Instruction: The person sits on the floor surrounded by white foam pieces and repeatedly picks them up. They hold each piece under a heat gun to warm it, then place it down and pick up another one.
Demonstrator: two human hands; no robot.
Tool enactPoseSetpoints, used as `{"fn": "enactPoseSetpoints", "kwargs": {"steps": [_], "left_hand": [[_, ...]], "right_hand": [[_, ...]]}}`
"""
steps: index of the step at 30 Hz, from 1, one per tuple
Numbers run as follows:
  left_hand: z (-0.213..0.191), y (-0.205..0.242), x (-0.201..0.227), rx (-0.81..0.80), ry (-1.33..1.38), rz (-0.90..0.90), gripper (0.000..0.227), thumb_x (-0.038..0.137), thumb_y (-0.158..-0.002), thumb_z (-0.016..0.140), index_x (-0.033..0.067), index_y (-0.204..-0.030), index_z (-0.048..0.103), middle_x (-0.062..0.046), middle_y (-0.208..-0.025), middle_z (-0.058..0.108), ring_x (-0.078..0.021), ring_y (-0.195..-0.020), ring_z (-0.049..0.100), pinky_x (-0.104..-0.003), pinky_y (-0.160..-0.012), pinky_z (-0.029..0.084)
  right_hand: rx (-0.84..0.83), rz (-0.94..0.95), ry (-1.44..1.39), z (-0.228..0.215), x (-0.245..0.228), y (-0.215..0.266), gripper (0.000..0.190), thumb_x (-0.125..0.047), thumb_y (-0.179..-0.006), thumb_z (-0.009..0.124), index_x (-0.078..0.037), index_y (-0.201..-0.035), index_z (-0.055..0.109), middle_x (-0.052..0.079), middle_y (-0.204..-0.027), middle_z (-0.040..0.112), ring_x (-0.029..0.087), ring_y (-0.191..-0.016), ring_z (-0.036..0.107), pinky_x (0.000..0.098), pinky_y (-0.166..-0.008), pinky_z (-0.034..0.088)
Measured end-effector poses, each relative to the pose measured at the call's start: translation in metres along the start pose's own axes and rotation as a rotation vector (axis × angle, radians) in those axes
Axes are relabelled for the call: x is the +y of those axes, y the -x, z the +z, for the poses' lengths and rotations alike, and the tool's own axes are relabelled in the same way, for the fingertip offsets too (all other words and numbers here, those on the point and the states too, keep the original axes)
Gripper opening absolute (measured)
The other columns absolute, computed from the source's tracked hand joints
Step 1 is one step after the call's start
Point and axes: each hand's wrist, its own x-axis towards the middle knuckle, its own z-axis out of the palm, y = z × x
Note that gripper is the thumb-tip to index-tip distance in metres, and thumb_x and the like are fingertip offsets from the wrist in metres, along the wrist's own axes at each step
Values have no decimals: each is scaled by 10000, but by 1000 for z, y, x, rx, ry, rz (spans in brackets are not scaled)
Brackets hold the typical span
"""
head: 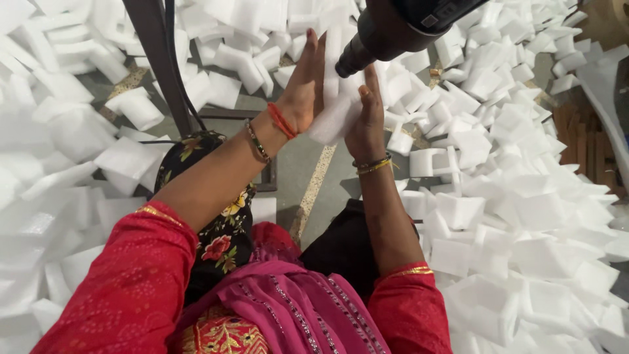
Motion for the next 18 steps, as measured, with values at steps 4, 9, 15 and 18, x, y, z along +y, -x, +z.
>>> {"fn": "enactPoseSetpoints", "kwargs": {"steps": [4, 9, 15, 18], "left_hand": [[20, 27, 4, 139, -468, 44, 713, 591, -1083, 269, 155, -1644, 208, -111, -1669, 313, -273, -1554, 295, -413, -1293, 257], [51, 102, 4, 147, -1270, 257, 613, 482, -1164, 158, 108, -1639, 257, -157, -1683, 353, -337, -1601, 266, -471, -1326, 194], [66, 147, 12, 156, -1552, 188, 584, 456, -1147, 206, 126, -1616, 312, -173, -1639, 373, -410, -1582, 268, -551, -1281, 200], [70, 149, 20, 124, -1545, 205, 581, 458, -1151, 206, 111, -1609, 293, -151, -1641, 412, -412, -1594, 272, -571, -1296, 189]], "right_hand": [[24, -66, 393, 24, -27, 31, 804, -405, -1057, 535, 7, -1677, 229, 149, -1772, 237, 259, -1662, 187, 380, -1356, 145], [107, -59, 780, 51, -63, 105, 910, -217, -900, 675, -2, -1660, 223, 170, -1730, 287, 294, -1573, 351, 399, -1292, 300], [58, -110, 951, 70, -66, 137, 1001, -145, -870, 752, -11, -1665, 157, 207, -1728, 255, 325, -1592, 336, 406, -1280, 347], [82, 76, 771, 69, -68, 142, 1057, -223, -832, 743, -24, -1646, 99, 190, -1625, 362, 294, -1393, 516, 382, -1156, 469]]}}
